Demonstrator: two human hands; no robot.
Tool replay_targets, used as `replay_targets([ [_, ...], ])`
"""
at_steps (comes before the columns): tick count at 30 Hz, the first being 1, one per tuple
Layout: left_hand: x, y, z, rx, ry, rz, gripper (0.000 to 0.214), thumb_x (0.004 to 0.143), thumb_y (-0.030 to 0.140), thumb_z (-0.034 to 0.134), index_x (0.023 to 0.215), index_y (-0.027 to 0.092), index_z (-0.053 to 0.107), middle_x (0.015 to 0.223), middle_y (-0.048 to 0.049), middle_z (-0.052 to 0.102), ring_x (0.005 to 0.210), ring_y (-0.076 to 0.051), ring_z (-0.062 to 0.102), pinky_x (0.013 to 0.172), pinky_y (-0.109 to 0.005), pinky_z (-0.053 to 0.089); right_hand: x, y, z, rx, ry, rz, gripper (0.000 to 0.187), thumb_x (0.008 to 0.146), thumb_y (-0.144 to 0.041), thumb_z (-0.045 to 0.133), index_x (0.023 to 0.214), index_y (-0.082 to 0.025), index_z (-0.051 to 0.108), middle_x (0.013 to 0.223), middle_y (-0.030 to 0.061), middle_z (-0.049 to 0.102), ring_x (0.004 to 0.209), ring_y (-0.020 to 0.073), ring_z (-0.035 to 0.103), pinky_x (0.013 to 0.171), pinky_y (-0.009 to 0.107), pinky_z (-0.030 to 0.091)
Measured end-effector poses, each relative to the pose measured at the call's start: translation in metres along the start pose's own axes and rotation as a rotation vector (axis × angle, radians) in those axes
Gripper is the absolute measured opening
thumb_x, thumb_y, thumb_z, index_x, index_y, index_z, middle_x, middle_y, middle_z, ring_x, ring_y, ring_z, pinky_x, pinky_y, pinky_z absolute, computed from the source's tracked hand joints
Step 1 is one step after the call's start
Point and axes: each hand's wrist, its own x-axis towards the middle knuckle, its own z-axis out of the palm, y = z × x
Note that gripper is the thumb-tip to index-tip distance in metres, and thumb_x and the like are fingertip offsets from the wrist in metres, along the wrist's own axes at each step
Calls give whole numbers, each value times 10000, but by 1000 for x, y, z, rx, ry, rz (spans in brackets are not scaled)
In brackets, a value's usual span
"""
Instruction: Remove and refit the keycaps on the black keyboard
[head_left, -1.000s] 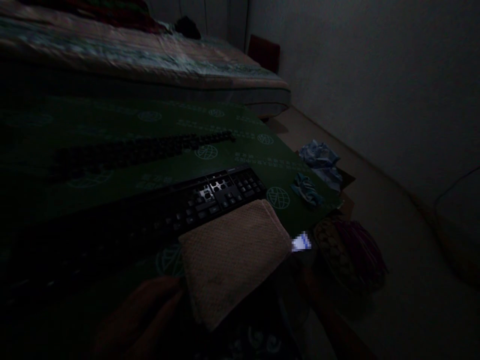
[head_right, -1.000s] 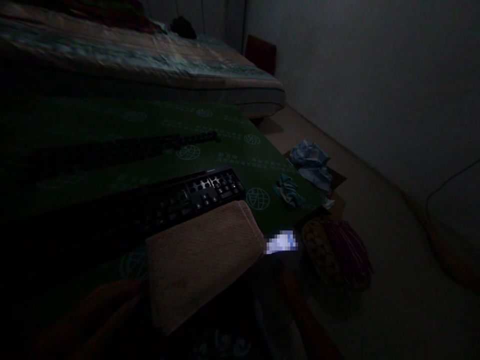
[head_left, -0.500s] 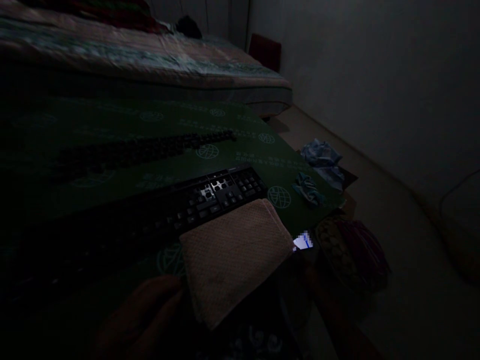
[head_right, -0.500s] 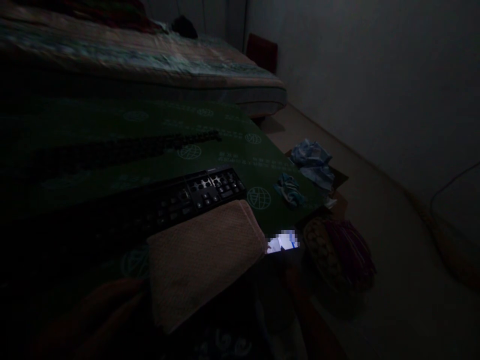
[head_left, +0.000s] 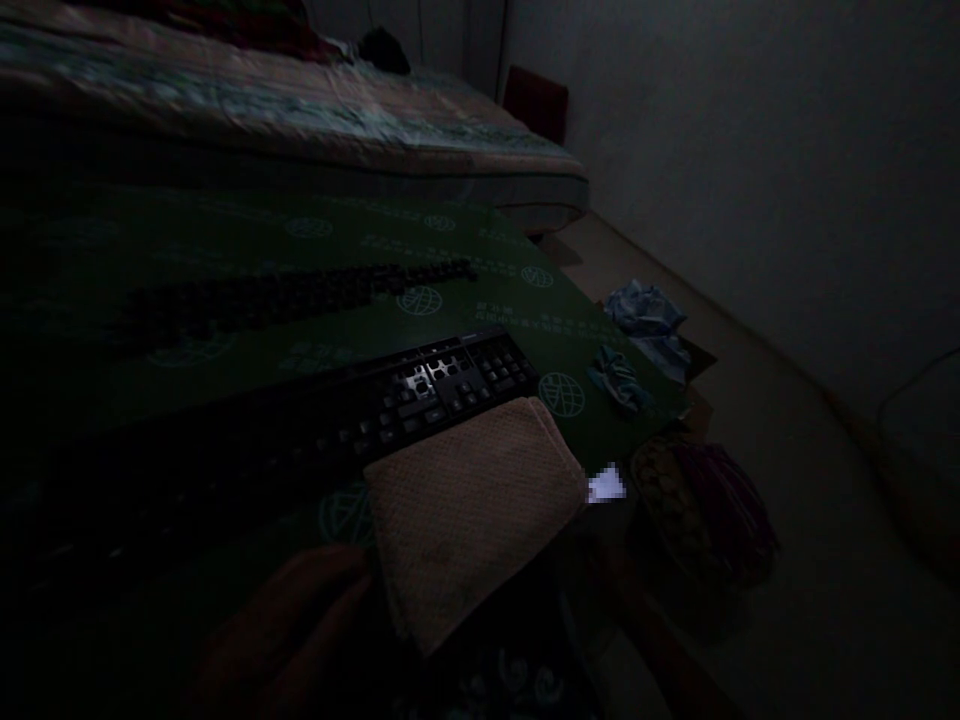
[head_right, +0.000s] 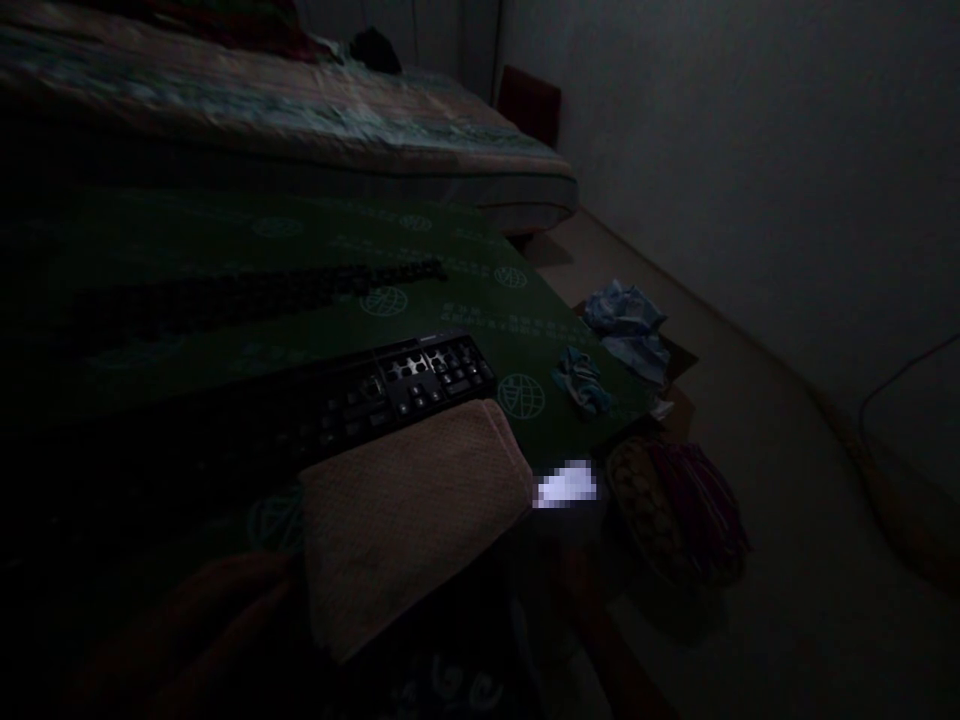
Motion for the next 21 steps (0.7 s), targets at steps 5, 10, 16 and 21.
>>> replay_targets([
  [5, -1, 0, -1, -5, -46, 8, 280, 751, 482, 508, 872, 284, 664, 920, 14, 694, 810, -173, 662, 711, -202, 551, -37, -20, -15, 47, -14, -262, 495, 890, -418, 266, 1006, -195, 692, 907, 109, 718, 805, 220, 672, 693, 299, 529],
  [10, -2, 4, -1, -16, -59, 30, 259, 770, 445, 497, 890, 283, 661, 922, 16, 696, 813, -165, 664, 686, -180, 544, -53, -40, -39, 26, 32, -508, 574, 922, -445, 176, 928, -213, 701, 760, 88, 718, 656, 175, 669, 598, 249, 524],
  [16, -2, 10, -2, -46, -26, 46, 251, 755, 438, 511, 864, 276, 668, 887, 10, 704, 792, -167, 668, 691, -188, 544, -53, -63, -49, 22, 107, -572, 583, 943, -409, 136, 921, -216, 685, 784, 81, 718, 665, 173, 673, 572, 242, 521],
  [21, -3, 24, -5, -30, -23, 46, 249, 763, 426, 491, 804, 258, 670, 810, 8, 705, 749, -166, 663, 700, -200, 538, -65, -117, -86, 77, 185, -797, 539, 938, -421, 190, 901, -241, 697, 680, 54, 690, 592, 158, 632, 567, 249, 497],
])
